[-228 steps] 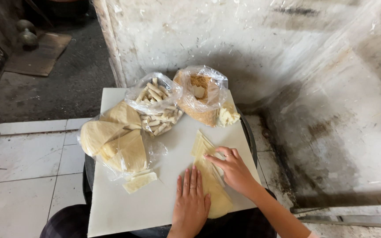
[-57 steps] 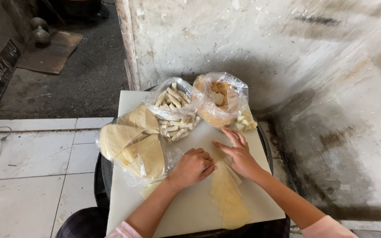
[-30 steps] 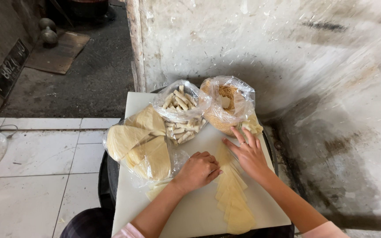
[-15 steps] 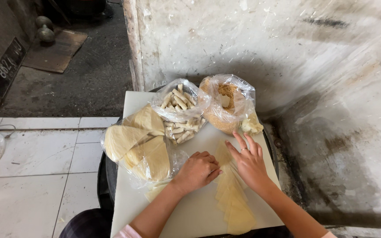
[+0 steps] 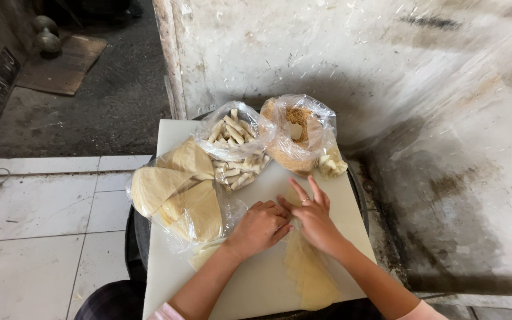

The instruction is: The person sits on the floor and assembles food items by hand. They place a brown granular filling onto thin triangular wrappers, add a white cylindrical stick, and fold the wrapper to enclose the contents.

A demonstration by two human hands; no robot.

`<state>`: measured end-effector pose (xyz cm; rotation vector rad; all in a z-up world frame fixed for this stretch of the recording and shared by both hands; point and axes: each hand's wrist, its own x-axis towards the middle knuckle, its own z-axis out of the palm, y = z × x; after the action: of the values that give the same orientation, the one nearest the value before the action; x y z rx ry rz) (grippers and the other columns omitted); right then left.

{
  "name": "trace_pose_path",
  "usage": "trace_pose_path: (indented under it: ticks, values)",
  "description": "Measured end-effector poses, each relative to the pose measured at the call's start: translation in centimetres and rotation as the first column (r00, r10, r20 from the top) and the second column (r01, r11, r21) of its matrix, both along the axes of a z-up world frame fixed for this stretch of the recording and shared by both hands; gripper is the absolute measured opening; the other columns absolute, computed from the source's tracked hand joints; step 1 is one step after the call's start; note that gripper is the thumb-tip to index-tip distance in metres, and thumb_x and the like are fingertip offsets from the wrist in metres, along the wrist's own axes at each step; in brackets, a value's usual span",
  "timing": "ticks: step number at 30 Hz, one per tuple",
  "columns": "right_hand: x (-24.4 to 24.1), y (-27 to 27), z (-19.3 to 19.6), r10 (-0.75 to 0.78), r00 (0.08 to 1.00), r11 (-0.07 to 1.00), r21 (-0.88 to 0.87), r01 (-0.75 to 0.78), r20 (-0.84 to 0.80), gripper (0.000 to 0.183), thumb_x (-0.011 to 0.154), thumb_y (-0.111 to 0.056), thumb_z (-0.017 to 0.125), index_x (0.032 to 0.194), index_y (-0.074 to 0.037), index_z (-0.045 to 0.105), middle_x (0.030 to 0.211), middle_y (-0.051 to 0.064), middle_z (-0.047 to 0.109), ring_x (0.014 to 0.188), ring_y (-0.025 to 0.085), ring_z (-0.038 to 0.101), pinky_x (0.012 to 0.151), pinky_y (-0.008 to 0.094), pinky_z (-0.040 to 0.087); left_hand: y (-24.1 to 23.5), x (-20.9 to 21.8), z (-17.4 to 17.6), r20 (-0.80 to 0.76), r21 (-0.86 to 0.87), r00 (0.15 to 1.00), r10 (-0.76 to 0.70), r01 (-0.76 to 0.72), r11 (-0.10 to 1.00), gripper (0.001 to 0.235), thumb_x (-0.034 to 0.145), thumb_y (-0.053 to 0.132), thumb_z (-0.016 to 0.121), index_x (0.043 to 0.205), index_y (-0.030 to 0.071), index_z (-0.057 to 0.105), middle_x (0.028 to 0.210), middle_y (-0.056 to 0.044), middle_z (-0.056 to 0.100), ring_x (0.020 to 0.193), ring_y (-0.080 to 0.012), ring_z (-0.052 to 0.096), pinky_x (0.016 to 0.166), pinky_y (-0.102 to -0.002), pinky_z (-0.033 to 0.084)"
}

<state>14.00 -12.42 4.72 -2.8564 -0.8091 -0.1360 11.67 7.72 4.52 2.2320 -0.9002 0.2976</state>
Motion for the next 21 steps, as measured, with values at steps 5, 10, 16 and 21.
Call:
trace_pose_path:
  ticks: [5, 10, 16, 21]
  values:
    - [0.3, -2.0, -0.3, -0.112, 0.993, 0.98, 0.171, 0.106, 0.024, 0.084, 0.068, 0.022, 0.052, 0.131, -0.032, 0.068, 0.168, 0.002, 0.028, 0.154, 0.041, 0.015, 0.121, 0.052, 0.019, 0.1, 0.0, 0.0, -0.015, -0.017, 1.0, -0.01, 0.01, 1.0, 0.023, 0.093, 0.025, 0.07, 0.083, 0.005, 0.076, 0.094, -0.005, 0.073, 0.096, -0.0246, 0.066, 0.088, -0.041, 0.051]
    - [-1.1, -2.9, -0.2, -0.168, 0.985, 0.985, 0.049, 0.165, 0.043, 0.08, 0.065, 0.02, 0.054, 0.134, -0.021, 0.064, 0.164, 0.006, 0.028, 0.151, 0.043, 0.015, 0.115, 0.056, 0.018, 0.2, 0.0, -0.1, 0.001, -0.037, 1.0, -0.007, 0.007, 0.999, 0.023, 0.093, 0.025, 0.07, 0.083, 0.005, 0.075, 0.094, -0.004, 0.073, 0.096, -0.0245, 0.066, 0.089, -0.041, 0.051]
    - [-2.4, -2.8, 1.2, -0.05, 0.959, 0.984, -0.152, 0.096, 0.28, 0.076, 0.069, 0.015, 0.054, 0.138, -0.017, 0.063, 0.162, 0.009, 0.03, 0.15, 0.043, 0.018, 0.116, 0.064, 0.012, 0.3, -0.1, 0.0, -0.02, -0.05, 1.0, -0.005, 0.004, 0.999, 0.022, 0.092, 0.024, 0.071, 0.083, 0.005, 0.076, 0.094, -0.004, 0.074, 0.096, -0.0245, 0.066, 0.087, -0.041, 0.05]
    - [-1.7, -3.9, 1.9, -0.075, 0.967, 0.979, -0.167, 0.118, 0.242, 0.054, 0.069, 0.01, 0.059, 0.116, -0.017, 0.068, 0.148, 0.009, 0.043, 0.144, 0.038, 0.028, 0.112, 0.059, 0.02, 0.1, -0.2, 0.3, -0.037, -0.053, 0.999, -0.001, -0.001, 0.999, 0.023, 0.092, 0.025, 0.071, 0.082, 0.005, 0.077, 0.094, -0.003, 0.074, 0.096, -0.0241, 0.066, 0.087, -0.041, 0.05]
